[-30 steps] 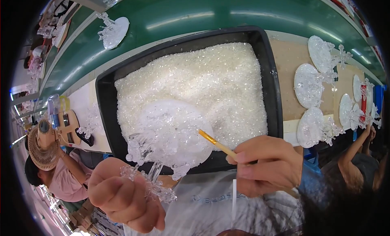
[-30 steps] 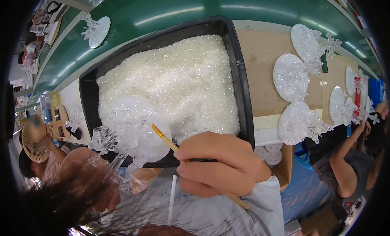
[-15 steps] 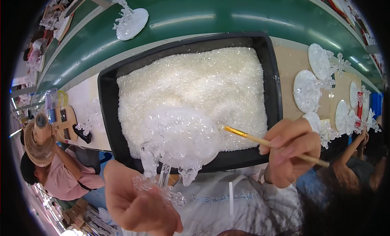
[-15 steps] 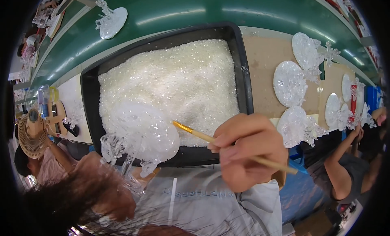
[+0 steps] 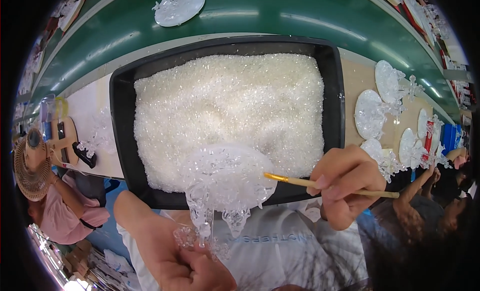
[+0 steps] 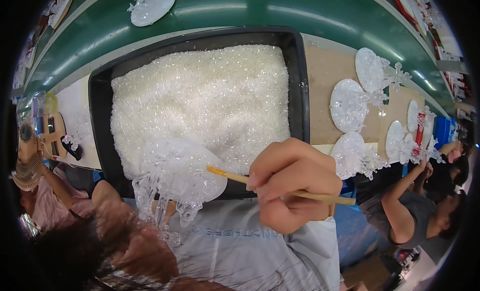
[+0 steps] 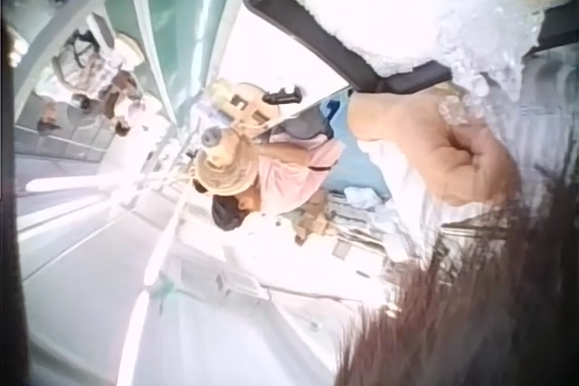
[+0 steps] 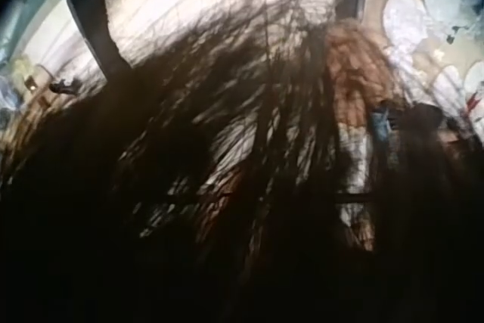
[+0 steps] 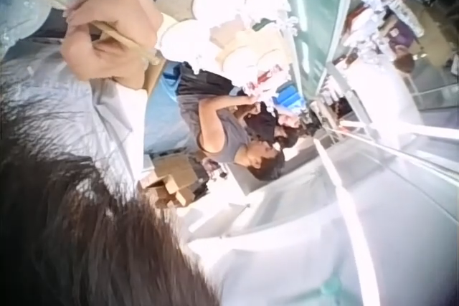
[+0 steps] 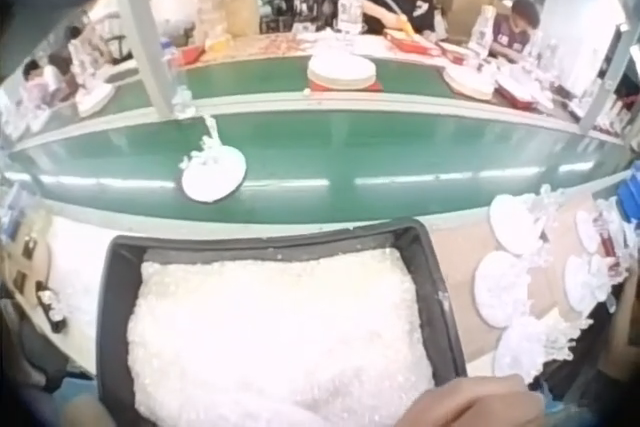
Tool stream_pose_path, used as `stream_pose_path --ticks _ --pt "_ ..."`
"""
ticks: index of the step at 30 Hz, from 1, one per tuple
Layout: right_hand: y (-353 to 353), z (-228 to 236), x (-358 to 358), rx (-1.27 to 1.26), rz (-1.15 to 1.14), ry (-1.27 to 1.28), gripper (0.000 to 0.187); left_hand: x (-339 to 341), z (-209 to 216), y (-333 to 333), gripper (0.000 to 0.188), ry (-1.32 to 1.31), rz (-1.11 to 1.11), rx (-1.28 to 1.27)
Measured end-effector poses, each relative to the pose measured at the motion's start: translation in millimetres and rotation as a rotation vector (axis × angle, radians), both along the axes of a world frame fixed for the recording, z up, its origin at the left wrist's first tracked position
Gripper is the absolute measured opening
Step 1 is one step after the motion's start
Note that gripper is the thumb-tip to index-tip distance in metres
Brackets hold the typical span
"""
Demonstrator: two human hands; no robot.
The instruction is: Applying adhesive with a brush to a clear plastic fixture and coating it with white decorative beads.
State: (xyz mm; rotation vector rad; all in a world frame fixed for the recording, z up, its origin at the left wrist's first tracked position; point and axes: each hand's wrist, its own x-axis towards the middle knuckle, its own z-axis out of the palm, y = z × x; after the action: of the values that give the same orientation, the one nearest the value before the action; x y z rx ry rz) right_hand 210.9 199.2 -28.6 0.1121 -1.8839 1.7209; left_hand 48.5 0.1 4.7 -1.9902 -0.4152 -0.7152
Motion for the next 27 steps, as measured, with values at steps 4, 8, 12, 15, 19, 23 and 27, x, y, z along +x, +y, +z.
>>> stream_pose_path --ticks 4,8,12,15,19,23,27 --pt "-3 -1 0 -0.087 0.031 0.059 0.008 4 2 -5 0.028 -0.01 0.04 -0.05" --pt "2 -3 5 -0.065 -0.006 0.061 0.007 -3 0 -1 0.029 0.045 0.052 -0.132" --pt "-6 0 1 -0.073 0.052 0.059 0.007 -1 8 -9 0.029 -0.01 0.188 -0.159" --pt "-5 -5 0 -0.13 -0.147 0.093 0.019 -7 0 1 0.027 0.004 0.113 -0.161" --pt "-3 11 -9 0.013 0.102 -0.018 0.008 -4 6 -9 0.025 -0.012 0.09 -0.229" --pt "-7 5 -12 0.019 0.062 -0.006 0.009 -1 6 -15 0.022 -0.03 0.11 -0.251" --pt "2 12 -18 0.069 0.126 -0.035 0.013 -7 2 -2 0.02 -0.028 0.059 -0.18"
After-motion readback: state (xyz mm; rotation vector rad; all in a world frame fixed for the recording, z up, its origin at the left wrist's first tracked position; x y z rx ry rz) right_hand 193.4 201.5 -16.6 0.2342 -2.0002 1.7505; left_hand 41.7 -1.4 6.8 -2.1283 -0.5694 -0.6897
